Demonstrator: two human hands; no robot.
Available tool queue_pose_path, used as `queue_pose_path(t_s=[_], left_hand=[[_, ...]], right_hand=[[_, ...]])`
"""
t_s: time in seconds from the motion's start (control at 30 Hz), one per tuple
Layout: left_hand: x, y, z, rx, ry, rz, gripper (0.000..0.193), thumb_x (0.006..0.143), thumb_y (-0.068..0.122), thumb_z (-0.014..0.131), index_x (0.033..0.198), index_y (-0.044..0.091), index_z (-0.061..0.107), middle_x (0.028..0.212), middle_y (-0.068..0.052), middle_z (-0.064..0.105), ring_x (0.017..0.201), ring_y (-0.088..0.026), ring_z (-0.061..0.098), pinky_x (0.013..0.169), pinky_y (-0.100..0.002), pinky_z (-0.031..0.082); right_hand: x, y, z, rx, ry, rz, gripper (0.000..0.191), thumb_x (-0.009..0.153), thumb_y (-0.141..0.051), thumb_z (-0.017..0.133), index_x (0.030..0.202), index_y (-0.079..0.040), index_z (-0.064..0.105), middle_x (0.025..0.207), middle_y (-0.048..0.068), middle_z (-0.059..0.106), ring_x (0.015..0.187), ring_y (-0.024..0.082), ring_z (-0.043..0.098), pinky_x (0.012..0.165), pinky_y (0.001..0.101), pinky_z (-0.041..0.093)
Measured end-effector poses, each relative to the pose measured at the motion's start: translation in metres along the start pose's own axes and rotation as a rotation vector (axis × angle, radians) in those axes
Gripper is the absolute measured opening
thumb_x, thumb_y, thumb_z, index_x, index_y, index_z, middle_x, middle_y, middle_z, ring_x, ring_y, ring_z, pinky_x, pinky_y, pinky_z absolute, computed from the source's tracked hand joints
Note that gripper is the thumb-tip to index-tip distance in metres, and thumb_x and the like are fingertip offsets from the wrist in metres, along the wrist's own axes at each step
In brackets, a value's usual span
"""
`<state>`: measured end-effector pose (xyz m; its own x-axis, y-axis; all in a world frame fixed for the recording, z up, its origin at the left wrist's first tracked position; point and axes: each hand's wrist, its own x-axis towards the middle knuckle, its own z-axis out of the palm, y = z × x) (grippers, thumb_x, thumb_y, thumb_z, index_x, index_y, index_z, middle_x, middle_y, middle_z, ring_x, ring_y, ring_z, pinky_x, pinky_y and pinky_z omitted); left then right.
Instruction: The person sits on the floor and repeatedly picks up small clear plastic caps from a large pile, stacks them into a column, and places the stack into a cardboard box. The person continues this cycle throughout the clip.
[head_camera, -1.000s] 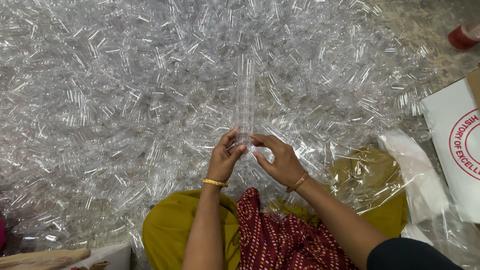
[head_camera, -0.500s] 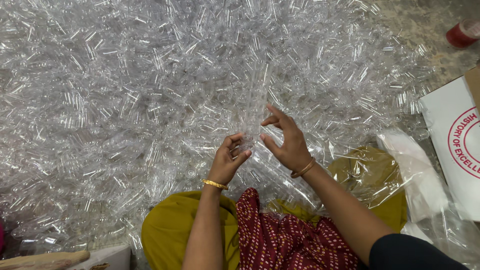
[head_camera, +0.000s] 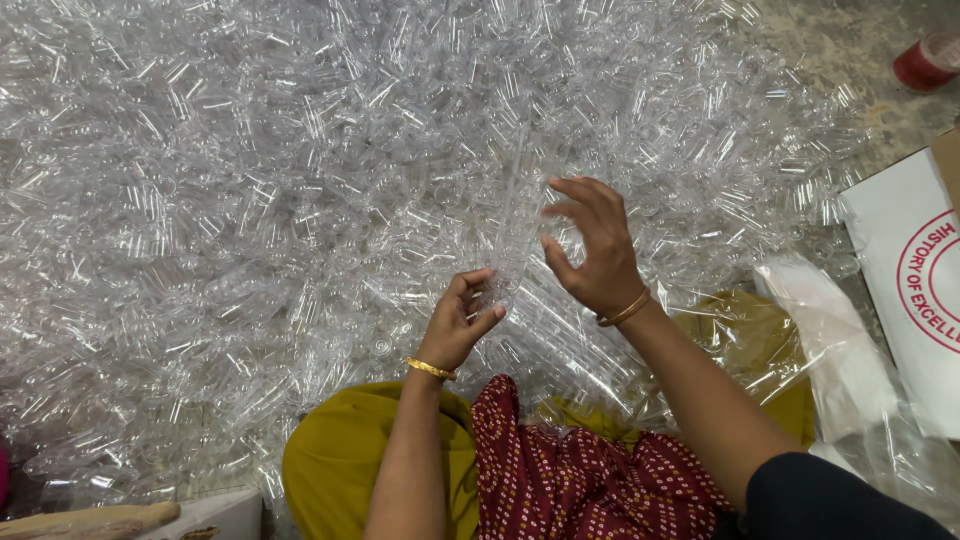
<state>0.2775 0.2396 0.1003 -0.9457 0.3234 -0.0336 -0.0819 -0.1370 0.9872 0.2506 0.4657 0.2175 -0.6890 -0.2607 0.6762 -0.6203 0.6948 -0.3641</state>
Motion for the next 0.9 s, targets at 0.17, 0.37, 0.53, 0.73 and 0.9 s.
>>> queue_pose_path(t_s=[0.17, 0.37, 0.53, 0.73, 0.9], left_hand=[[-0.001, 0.004, 0.003, 0.009, -0.023, -0.064, 0.059, 0.087, 0.010, 0.076, 0.139, 0.003, 0.049, 0.135, -0.011, 0.060, 0.122, -0.021, 0.060, 0.101, -0.035, 0.055], [-0.004, 0.005, 0.010, -0.084, -0.041, 0.015, 0.057, 0.089, 0.007, 0.076, 0.139, 0.003, 0.049, 0.137, -0.012, 0.059, 0.128, -0.023, 0.058, 0.108, -0.037, 0.051], [0.000, 0.005, 0.027, -0.230, -0.023, 0.153, 0.056, 0.090, 0.004, 0.074, 0.139, 0.004, 0.047, 0.155, -0.011, 0.043, 0.147, -0.024, 0.042, 0.120, -0.038, 0.037], [-0.003, 0.012, 0.079, -0.280, -0.008, 0.208, 0.060, 0.094, 0.004, 0.067, 0.147, 0.007, 0.040, 0.161, -0.010, 0.036, 0.151, -0.024, 0.034, 0.123, -0.041, 0.034], [-0.008, 0.015, 0.134, -0.016, 0.279, 0.142, 0.045, 0.099, 0.011, 0.056, 0.142, 0.009, 0.043, 0.151, -0.009, 0.050, 0.139, -0.024, 0.053, 0.107, -0.041, 0.049]], right_hand=[[0.012, 0.013, -0.007, 0.297, 0.005, 0.326, 0.070, 0.098, -0.015, 0.069, 0.159, -0.008, 0.035, 0.122, 0.009, 0.068, 0.121, 0.022, 0.064, 0.113, 0.0403, 0.053], [-0.003, 0.022, -0.005, 0.614, -0.103, 0.567, 0.066, 0.098, -0.010, 0.067, 0.158, -0.011, 0.039, 0.133, 0.011, 0.063, 0.128, 0.023, 0.062, 0.112, 0.0398, 0.057], [-0.059, 0.000, 0.013, 0.829, -0.499, 0.616, 0.082, 0.087, -0.013, 0.078, 0.155, -0.007, 0.032, 0.149, 0.014, 0.048, 0.139, 0.025, 0.049, 0.114, 0.0409, 0.045], [-0.102, 0.004, -0.002, 0.752, -0.466, 0.787, 0.073, 0.082, -0.015, 0.082, 0.145, -0.006, 0.048, 0.131, 0.014, 0.065, 0.120, 0.024, 0.067, 0.104, 0.0383, 0.058], [-0.106, 0.020, -0.058, 0.472, -0.389, 0.767, 0.071, 0.081, -0.016, 0.083, 0.145, -0.011, 0.052, 0.123, 0.011, 0.068, 0.112, 0.020, 0.069, 0.094, 0.0313, 0.057]])
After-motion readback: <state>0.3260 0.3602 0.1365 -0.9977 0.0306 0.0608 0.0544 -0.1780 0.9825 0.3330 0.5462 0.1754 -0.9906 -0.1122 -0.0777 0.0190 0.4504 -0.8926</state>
